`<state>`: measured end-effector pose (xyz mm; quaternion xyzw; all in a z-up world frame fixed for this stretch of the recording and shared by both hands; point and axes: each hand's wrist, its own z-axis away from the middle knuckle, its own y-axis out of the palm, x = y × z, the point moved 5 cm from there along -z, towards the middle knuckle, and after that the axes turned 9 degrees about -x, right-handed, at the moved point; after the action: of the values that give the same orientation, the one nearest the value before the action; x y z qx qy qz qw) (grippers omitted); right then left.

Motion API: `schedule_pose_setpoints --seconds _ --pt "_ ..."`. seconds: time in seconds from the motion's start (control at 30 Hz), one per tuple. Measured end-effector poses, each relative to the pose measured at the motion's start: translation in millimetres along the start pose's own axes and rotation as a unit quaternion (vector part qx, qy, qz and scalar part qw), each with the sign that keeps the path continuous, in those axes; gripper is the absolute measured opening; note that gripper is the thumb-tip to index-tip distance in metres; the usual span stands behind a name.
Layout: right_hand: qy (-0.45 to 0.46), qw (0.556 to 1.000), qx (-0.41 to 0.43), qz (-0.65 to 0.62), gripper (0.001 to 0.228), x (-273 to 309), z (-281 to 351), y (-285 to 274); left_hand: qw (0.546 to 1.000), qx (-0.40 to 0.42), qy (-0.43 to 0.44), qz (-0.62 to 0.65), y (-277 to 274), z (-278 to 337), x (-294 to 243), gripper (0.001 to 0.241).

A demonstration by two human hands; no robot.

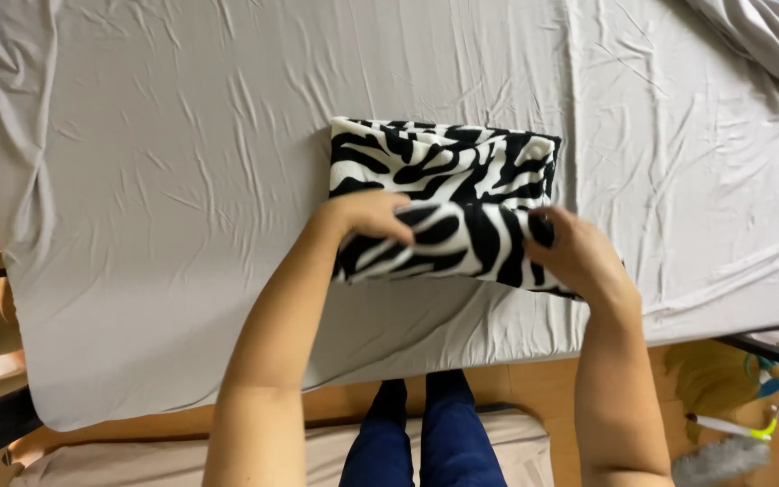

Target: The person folds a beige towel and places it on a stack of pillows. They then fold a zebra-print blanket and place it on the same stack. Finally, they remove a grey fitted sheet from a mattress and fold it by hand.

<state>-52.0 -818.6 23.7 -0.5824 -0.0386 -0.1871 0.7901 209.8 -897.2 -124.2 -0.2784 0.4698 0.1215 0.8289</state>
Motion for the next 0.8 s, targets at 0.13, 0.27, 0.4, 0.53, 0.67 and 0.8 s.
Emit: schedule_pose_setpoints --seconds 0.13,0.27,0.4,0.53,0.67,0.8 --pt "-0.085 0.964 -0.245 0.058 0.039 5 -45 15 0.967 -0.241 -0.015 -0.086 -39 -22 -23 0.045" --pt "-0.143 0.958 -0.247 0.032 0.042 19 -43 66 0.862 -0.457 0.036 -0.216 -17 -30 -37 0.019" --pt "-0.12 0.962 -0.245 0.022 0.059 -4 -45 119 0.739 -0.656 0.106 -0.108 35 17 -54 0.032" --pt "-0.053 0.96 -0.274 0.009 0.071 -45 -59 133 0.739 -0.664 -0.025 -0.106 82 2 -11 0.06" --pt "0.003 0.962 -0.266 -0.064 0.074 -70 -95 137 0.757 -0.632 -0.116 -0.117 54 -27 19 0.087" --pt "0.05 0.967 -0.245 -0.053 0.071 -90 -119 156 0.804 -0.553 -0.213 -0.041 18 -54 53 0.104"
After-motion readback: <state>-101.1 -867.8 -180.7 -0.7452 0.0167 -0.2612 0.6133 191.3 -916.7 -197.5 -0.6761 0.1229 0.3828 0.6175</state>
